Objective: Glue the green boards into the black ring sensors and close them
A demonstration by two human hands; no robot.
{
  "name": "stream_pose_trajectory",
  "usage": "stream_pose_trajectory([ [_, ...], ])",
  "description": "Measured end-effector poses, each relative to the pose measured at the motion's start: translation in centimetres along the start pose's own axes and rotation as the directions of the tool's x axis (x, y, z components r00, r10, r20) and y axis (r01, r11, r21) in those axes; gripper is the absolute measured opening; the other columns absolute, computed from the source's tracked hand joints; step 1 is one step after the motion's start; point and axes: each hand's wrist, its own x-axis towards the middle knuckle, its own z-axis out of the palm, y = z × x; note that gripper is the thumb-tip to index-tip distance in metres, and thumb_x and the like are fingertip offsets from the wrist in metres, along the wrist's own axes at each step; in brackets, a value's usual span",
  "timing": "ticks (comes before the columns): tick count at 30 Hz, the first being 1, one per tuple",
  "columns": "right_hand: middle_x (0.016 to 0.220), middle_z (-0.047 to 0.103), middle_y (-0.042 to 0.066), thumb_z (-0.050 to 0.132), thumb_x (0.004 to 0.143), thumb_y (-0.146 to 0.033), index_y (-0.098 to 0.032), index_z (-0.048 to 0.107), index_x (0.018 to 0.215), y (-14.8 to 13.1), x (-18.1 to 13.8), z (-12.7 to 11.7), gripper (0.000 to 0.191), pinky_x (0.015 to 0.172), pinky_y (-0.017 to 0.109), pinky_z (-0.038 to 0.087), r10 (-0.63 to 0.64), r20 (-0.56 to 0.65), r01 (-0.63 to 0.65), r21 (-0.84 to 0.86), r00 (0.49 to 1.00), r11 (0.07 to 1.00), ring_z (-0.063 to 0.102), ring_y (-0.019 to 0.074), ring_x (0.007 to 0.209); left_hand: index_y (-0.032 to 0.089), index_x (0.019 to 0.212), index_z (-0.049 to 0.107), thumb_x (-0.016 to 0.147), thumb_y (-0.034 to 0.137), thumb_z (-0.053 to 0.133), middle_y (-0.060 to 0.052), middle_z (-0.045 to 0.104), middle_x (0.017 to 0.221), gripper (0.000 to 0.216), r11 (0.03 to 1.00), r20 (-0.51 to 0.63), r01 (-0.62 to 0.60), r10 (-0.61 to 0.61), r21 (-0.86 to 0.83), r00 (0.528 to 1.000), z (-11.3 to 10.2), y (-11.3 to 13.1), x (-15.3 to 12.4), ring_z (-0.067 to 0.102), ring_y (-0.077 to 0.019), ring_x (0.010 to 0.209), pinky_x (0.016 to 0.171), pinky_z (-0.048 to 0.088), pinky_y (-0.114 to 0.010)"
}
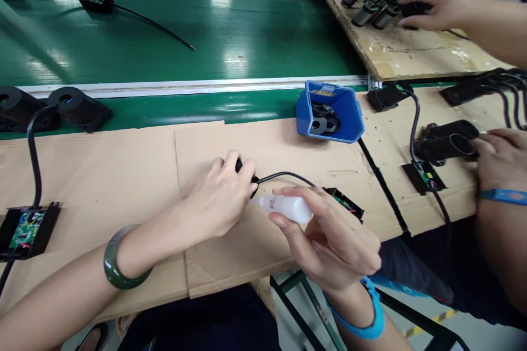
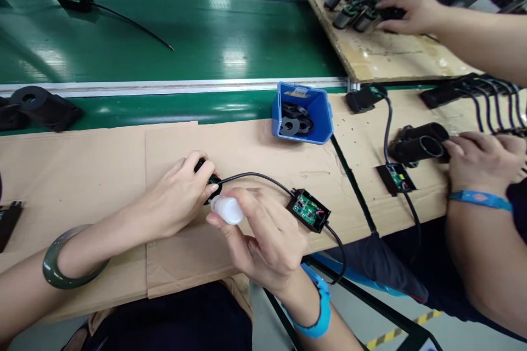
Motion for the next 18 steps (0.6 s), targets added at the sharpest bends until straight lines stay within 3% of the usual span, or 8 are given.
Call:
stream_pose_trajectory([
  [13,0.085,0.076,0.003,0.071,0.086,-0.015,-0.021,0.066,0.109,0.9,0.2,0.0,0.025,0.063,0.028,0.058,0.011,-0.043,-0.014,-0.07,0.999,0.997,0.071,0.0186,0.069,0.015,0.099,0.05,0.1,0.024,0.035,-0.012,0.052,0.102,0.017,0.989,-0.006,0.101,-0.102,-0.103,0.995,0.2,0.0,-0.1,0.055,-0.0232,0.078,0.07,0.049,-0.038],
  [16,0.085,0.075,0.003,0.075,0.082,-0.018,-0.022,0.068,0.109,1.3,-0.4,0.2,0.028,0.059,0.031,0.058,0.13,-0.134,-0.124,0.053,0.982,0.991,0.07,0.0197,0.068,0.015,0.103,0.05,0.1,0.026,0.035,-0.011,0.052,0.104,0.019,0.976,0.016,0.126,-0.125,-0.177,0.992,-0.1,-0.4,-0.1,0.056,-0.0222,0.077,0.071,0.05,-0.039],
  [18,0.084,0.072,0.003,0.076,0.081,-0.021,-0.022,0.07,0.105,1.8,-0.8,0.5,0.024,0.057,0.031,0.058,0.294,-0.228,-0.237,0.245,0.928,0.94,0.069,0.02,0.068,0.017,0.106,0.051,0.101,0.03,0.035,-0.01,0.052,0.106,0.021,0.945,0.042,0.159,-0.154,-0.286,0.987,-0.4,-1.0,-0.2,0.058,-0.0215,0.079,0.075,0.05,-0.04],
])
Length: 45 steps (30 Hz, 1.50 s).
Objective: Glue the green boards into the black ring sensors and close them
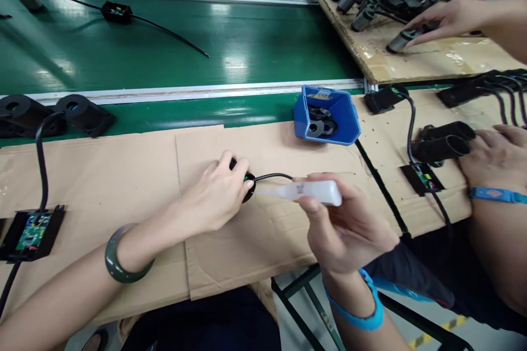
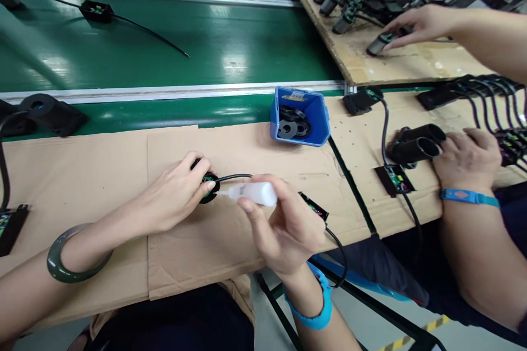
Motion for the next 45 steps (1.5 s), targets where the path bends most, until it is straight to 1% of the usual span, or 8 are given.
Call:
stream_pose_trajectory([
  [4,0.08,0.069,0.003,0.07,0.087,-0.03,-0.02,0.073,0.095,1.6,0.0,0.5,0.013,0.059,0.028,0.059,0.317,-0.195,-0.221,0.396,0.928,0.891,0.07,0.0174,0.069,0.02,0.101,0.054,0.101,0.033,0.035,-0.005,0.056,0.102,0.023,0.956,0.064,0.069,-0.053,-0.284,0.997,-0.7,-1.0,-0.1,0.057,-0.022,0.092,0.085,0.047,-0.041],
  [7,0.08,0.071,0.002,0.065,0.091,-0.035,-0.021,0.072,0.091,2.7,0.0,0.9,0.016,0.059,0.023,0.059,0.458,-0.158,-0.279,0.609,0.875,0.742,0.07,0.0133,0.069,0.021,0.095,0.055,0.097,0.036,0.041,-0.003,0.059,0.095,0.021,0.845,0.093,0.11,-0.072,-0.524,0.993,-0.6,-1.3,-0.2,0.055,-0.0203,0.09,0.081,0.045,-0.035],
  [11,0.085,0.073,0.0,0.062,0.093,-0.039,-0.023,0.072,0.093,2.9,-0.7,1.6,0.019,0.069,0.026,0.063,0.596,0.004,-0.389,0.761,0.803,0.52,0.072,0.0123,0.076,0.019,0.094,0.055,0.093,0.044,0.048,-0.001,0.054,0.086,0.026,0.504,0.157,0.196,-0.119,-0.841,0.98,0.1,-0.8,-1.0,0.05,-0.0168,0.082,0.076,0.041,-0.03],
  [14,0.084,0.073,0.002,0.065,0.09,-0.04,-0.022,0.072,0.094,2.0,-1.0,2.2,0.02,0.069,0.03,0.065,0.618,0.078,-0.431,0.784,0.782,0.446,0.072,0.0141,0.076,0.018,0.095,0.053,0.082,0.046,0.066,0.001,0.052,0.086,0.033,0.271,0.198,0.207,-0.061,-0.94,0.978,0.9,-0.4,-2.0,0.047,-0.0147,0.08,0.071,0.038,-0.026],
  [21,0.085,0.073,0.005,0.07,0.087,-0.025,-0.021,0.071,0.102,-0.6,-2.0,2.1,0.015,0.062,0.033,0.066,0.381,-0.097,-0.243,0.622,0.919,0.744,0.074,0.0209,0.074,0.018,0.097,0.051,0.062,0.029,0.088,0.002,0.051,0.089,0.052,0.116,0.169,0.173,-0.043,-0.978,0.985,3.0,0.1,-3.2,0.047,-0.0132,0.083,0.07,0.036,-0.023],
  [26,0.096,0.073,0.009,0.068,0.085,-0.014,-0.02,0.065,0.115,-1.2,-3.1,1.2,0.031,0.073,0.041,0.066,0.046,0.005,-0.045,0.337,0.999,0.941,0.074,0.0268,0.085,0.019,0.097,0.05,0.06,0.027,0.09,0.002,0.054,0.089,0.055,0.05,0.16,0.161,-0.015,-0.986,0.987,3.7,0.2,-3.2,0.049,-0.0139,0.083,0.07,0.038,-0.024],
  [33,0.09,0.072,0.01,0.066,0.084,-0.01,-0.014,0.064,0.113,-2.4,-1.5,1.2,0.03,0.065,0.038,0.064,-0.191,0.093,0.169,0.204,0.977,0.964,0.072,0.0256,0.08,0.019,0.094,0.051,0.057,0.025,0.091,0.002,0.057,0.087,0.055,0.027,0.149,0.149,-0.01,-0.988,0.989,3.9,0.4,-3.3,0.051,-0.0131,0.08,0.07,0.039,-0.024],
  [45,0.087,0.072,0.011,0.065,0.085,-0.01,-0.014,0.063,0.112,-2.1,-1.3,1.3,0.027,0.064,0.038,0.062,-0.223,0.121,0.204,0.15,0.967,0.967,0.072,0.0257,0.081,0.018,0.095,0.049,0.06,0.019,0.089,0.003,0.055,0.088,0.054,0.033,0.14,0.14,0.005,-0.99,0.99,3.9,0.1,-3.3,0.049,-0.0122,0.081,0.07,0.038,-0.024],
])
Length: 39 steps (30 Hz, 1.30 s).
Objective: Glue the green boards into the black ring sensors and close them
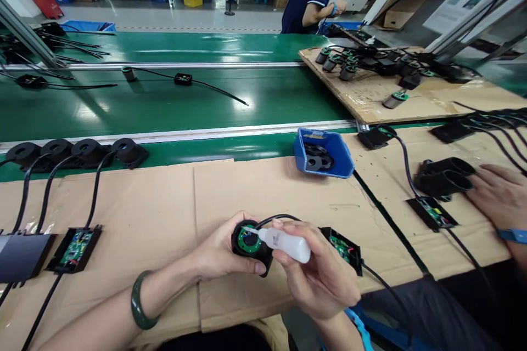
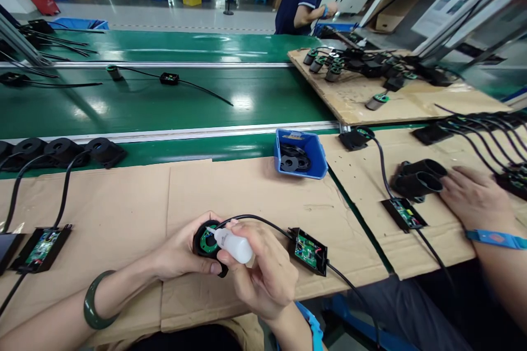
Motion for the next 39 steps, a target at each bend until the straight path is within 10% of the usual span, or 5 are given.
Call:
stream_pose_trajectory([
  [11,0.093,0.073,0.008,0.07,0.085,-0.019,-0.019,0.067,0.111,0.8,-1.5,0.3,0.026,0.069,0.036,0.061,0.212,-0.091,-0.199,0.132,0.973,0.971,0.073,0.0244,0.081,0.019,0.097,0.05,0.06,0.025,0.089,0.002,0.056,0.09,0.054,0.997,-0.01,-0.006,0.007,0.072,1.0,-0.2,0.0,0.0,0.052,-0.0149,0.086,0.073,0.038,-0.025],
  [15,0.087,0.073,0.005,0.074,0.084,-0.027,-0.02,0.07,0.099,1.9,-0.7,0.5,0.018,0.059,0.027,0.057,0.534,-0.358,-0.356,0.456,0.766,0.816,0.071,0.019,0.074,0.018,0.105,0.052,0.064,0.024,0.085,0.0,0.057,0.099,0.053,0.976,-0.034,-0.034,0.042,0.214,0.999,-0.4,0.3,-0.1,0.054,-0.0172,0.093,0.082,0.04,-0.027],
  [20,0.077,0.071,0.002,0.08,0.076,-0.039,-0.019,0.068,0.087,3.6,2.5,-1.2,0.026,0.064,0.024,0.057,0.74,-0.299,-0.351,0.733,0.603,0.583,0.068,0.014,0.072,0.02,0.106,0.054,0.068,0.025,0.08,-0.004,0.06,0.108,0.046,0.783,-0.143,-0.069,0.198,0.618,0.97,-1.0,0.7,-0.2,0.056,-0.0229,0.101,0.088,0.042,-0.034],
  [26,0.089,0.071,-0.001,0.081,0.069,-0.036,-0.025,0.064,0.095,7.0,5.4,-1.2,0.034,0.089,0.039,0.056,0.698,-0.066,-0.494,0.66,0.713,0.567,0.071,0.0161,0.082,0.027,0.108,0.059,0.066,0.03,0.084,-0.004,0.064,0.117,0.05,0.435,-0.126,0.012,0.236,0.9,0.963,-2.8,1.9,0.0,0.053,-0.0312,0.114,0.1,0.036,-0.047],
  [39,0.102,0.066,0.005,0.062,0.094,-0.031,-0.014,0.063,0.106,18.7,10.8,8.0,0.021,0.079,0.037,0.057,0.633,0.098,-0.638,0.041,0.768,0.769,0.066,0.0177,0.088,0.026,0.127,0.056,0.062,0.046,0.087,-0.01,0.057,0.133,0.074,0.441,-0.082,-0.029,0.233,0.897,0.969,-4.3,2.8,-0.8,0.048,-0.0333,0.129,0.11,0.037,-0.047],
])
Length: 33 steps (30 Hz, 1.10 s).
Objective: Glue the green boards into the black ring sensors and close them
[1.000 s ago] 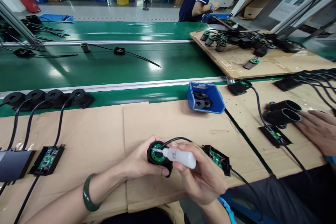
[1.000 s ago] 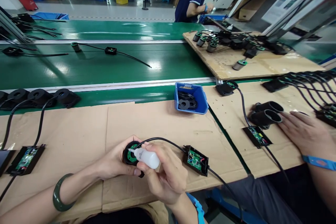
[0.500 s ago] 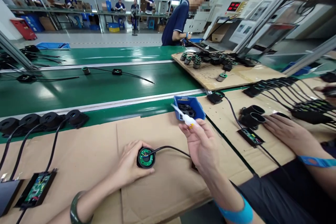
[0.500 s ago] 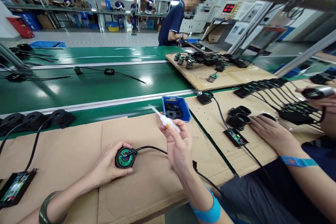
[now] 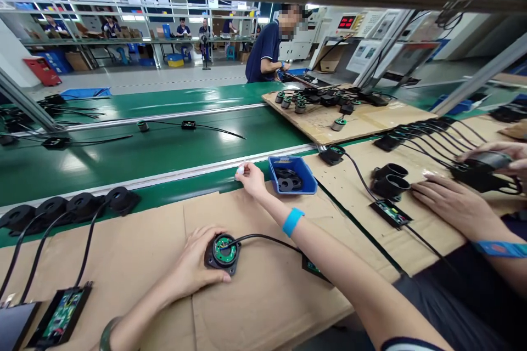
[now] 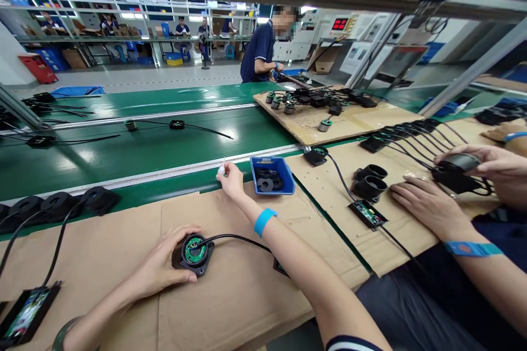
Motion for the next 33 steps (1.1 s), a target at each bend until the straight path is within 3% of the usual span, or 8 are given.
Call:
stream_pose_trajectory([
  [6,0.111,0.065,0.007,0.063,0.093,-0.031,-0.015,0.061,0.115,-1.4,-0.6,-0.8,0.027,0.084,0.04,0.057,-0.076,0.047,0.087,-0.311,0.996,0.947,0.066,0.0201,0.095,0.03,0.137,0.051,0.066,0.059,0.08,-0.011,0.05,0.145,0.082,1.0,0.027,-0.006,0.006,0.002,1.0,-2.0,-0.5,-0.8,0.046,-0.0352,0.134,0.112,0.039,-0.048],
  [9,0.114,0.064,0.007,0.064,0.093,-0.03,-0.015,0.06,0.116,-2.7,-0.9,-4.7,0.028,0.084,0.04,0.056,-0.108,0.058,0.123,-0.447,0.992,0.886,0.065,0.0201,0.097,0.034,0.138,0.051,0.073,0.06,0.073,-0.009,0.052,0.146,0.073,0.996,-0.045,-0.048,0.051,0.08,0.998,-4.1,-1.3,-1.7,0.048,-0.0343,0.134,0.11,0.042,-0.048],
  [13,0.108,0.066,0.006,0.061,0.095,-0.031,-0.015,0.064,0.105,-3.0,-0.4,-12.2,0.019,0.088,0.042,0.054,-0.081,0.08,0.114,-0.619,0.993,0.777,0.065,0.0203,0.098,0.039,0.131,0.057,0.082,0.049,0.068,-0.003,0.062,0.137,0.052,0.974,-0.147,-0.112,0.142,0.195,0.979,-6.6,-1.3,-2.6,0.059,-0.0296,0.124,0.095,0.056,-0.037],
  [16,0.111,0.066,0.007,0.063,0.094,-0.031,-0.015,0.065,0.106,-2.1,0.2,-15.2,0.02,0.089,0.044,0.054,-0.042,0.146,0.132,-0.693,0.988,0.709,0.064,0.0213,0.101,0.038,0.124,0.064,0.082,0.045,0.069,-0.002,0.069,0.128,0.043,0.965,-0.183,-0.138,0.181,0.224,0.966,-7.1,-0.2,-2.1,0.066,-0.0275,0.116,0.087,0.06,-0.031],
  [21,0.116,0.065,0.008,0.061,0.095,-0.031,-0.016,0.065,0.108,-0.6,0.8,-14.2,0.02,0.093,0.044,0.053,-0.06,0.224,0.204,-0.702,0.973,0.682,0.063,0.0217,0.105,0.034,0.117,0.068,0.085,0.043,0.065,-0.004,0.07,0.124,0.034,0.967,-0.168,-0.156,0.191,0.199,0.967,-5.8,1.8,-0.3,0.067,-0.0263,0.113,0.089,0.059,-0.033],
  [27,0.1,0.068,0.005,0.062,0.094,-0.034,-0.015,0.065,0.098,-1.0,0.8,-14.1,0.021,0.084,0.039,0.055,-0.138,0.134,0.192,-0.624,0.981,0.757,0.066,0.0178,0.09,0.032,0.113,0.07,0.087,0.042,0.063,-0.006,0.068,0.127,0.029,0.97,-0.144,-0.124,0.155,0.208,0.977,-4.6,2.7,0.0,0.064,-0.0275,0.118,0.096,0.055,-0.038],
  [30,0.085,0.068,0.004,0.057,0.096,-0.038,-0.015,0.065,0.086,-2.4,-1.2,-14.7,0.027,0.077,0.035,0.055,-0.229,0.018,0.204,-0.523,0.973,0.827,0.066,0.0171,0.079,0.03,0.108,0.072,0.088,0.044,0.06,-0.006,0.07,0.122,0.027,0.985,-0.174,-0.08,0.106,0.151,0.979,-4.2,2.8,0.0,0.066,-0.0279,0.111,0.093,0.056,-0.04],
  [33,0.071,0.066,0.003,0.047,0.098,-0.043,-0.017,0.067,0.086,-5.0,-5.7,-13.3,0.034,0.059,0.028,0.053,-0.317,-0.032,0.285,-0.361,0.948,0.888,0.064,0.0168,0.064,0.024,0.118,0.068,0.088,0.053,0.058,-0.011,0.071,0.118,0.042,0.993,-0.2,0.014,-0.037,-0.118,0.979,-3.3,3.3,0.2,0.07,-0.0272,0.101,0.088,0.059,-0.04],
])
